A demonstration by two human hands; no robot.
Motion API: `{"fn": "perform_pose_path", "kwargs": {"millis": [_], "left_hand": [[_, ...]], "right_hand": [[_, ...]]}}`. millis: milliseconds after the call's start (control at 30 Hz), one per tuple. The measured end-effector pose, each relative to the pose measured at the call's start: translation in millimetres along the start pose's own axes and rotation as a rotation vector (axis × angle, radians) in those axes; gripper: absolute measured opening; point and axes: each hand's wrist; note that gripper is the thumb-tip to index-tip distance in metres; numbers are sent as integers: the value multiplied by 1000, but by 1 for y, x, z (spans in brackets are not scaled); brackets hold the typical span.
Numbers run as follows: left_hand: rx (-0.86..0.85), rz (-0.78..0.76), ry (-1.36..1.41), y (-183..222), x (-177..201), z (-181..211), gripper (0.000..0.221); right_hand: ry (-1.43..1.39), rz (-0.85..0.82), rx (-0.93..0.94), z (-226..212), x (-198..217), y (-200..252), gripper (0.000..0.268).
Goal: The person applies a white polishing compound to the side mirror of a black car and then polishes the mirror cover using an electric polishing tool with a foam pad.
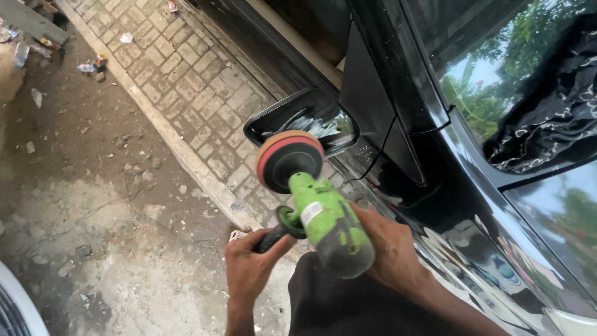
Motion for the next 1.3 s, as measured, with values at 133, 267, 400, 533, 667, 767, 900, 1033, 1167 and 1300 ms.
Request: {"fn": "perform_pose_path", "kwargs": {"millis": [133, 267, 400, 533, 667, 767, 900, 1033, 1167, 1300], "left_hand": [[-17, -42, -13, 5, -22, 31, 36], [-31, -87, -15, 5, -37, 58, 41], [13, -158, 47, 9, -44, 72, 44], [-100, -137, 125, 10, -47, 77, 46], [-116, -128, 180, 9, -45, 83, 45], [-111, -148, 228, 6, -40, 87, 46], [-97, -193, 243, -1, -34, 95, 52], [-82, -226, 240, -12, -29, 106, 53], [-170, -179, 175, -16, -33, 111, 55], [-215, -105, 171, 3, -41, 108, 46]], "right_hand": [[47, 151, 103, 28, 13, 9, 69], [275, 54, -29, 51, 30, 11, 57], [263, 67, -45, 56, 55, 9, 54], [393, -54, -151, 51, 82, -6, 31], [409, -56, -21, 30, 101, -24, 15], [375, 4, 84, 5, 111, -40, 14], [367, 7, 174, -22, 119, -66, 22], [404, -28, 101, -33, 126, -81, 25], [379, 45, 126, -20, 126, -76, 26], [207, 70, 234, 10, 119, -53, 24]]}}
Point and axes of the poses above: each hand's wrist, its own y-axis away from the middle knuckle, its own x-axis out of the back of the hand, z = x × y, and after that the axes turned 4 degrees about z, right-handed
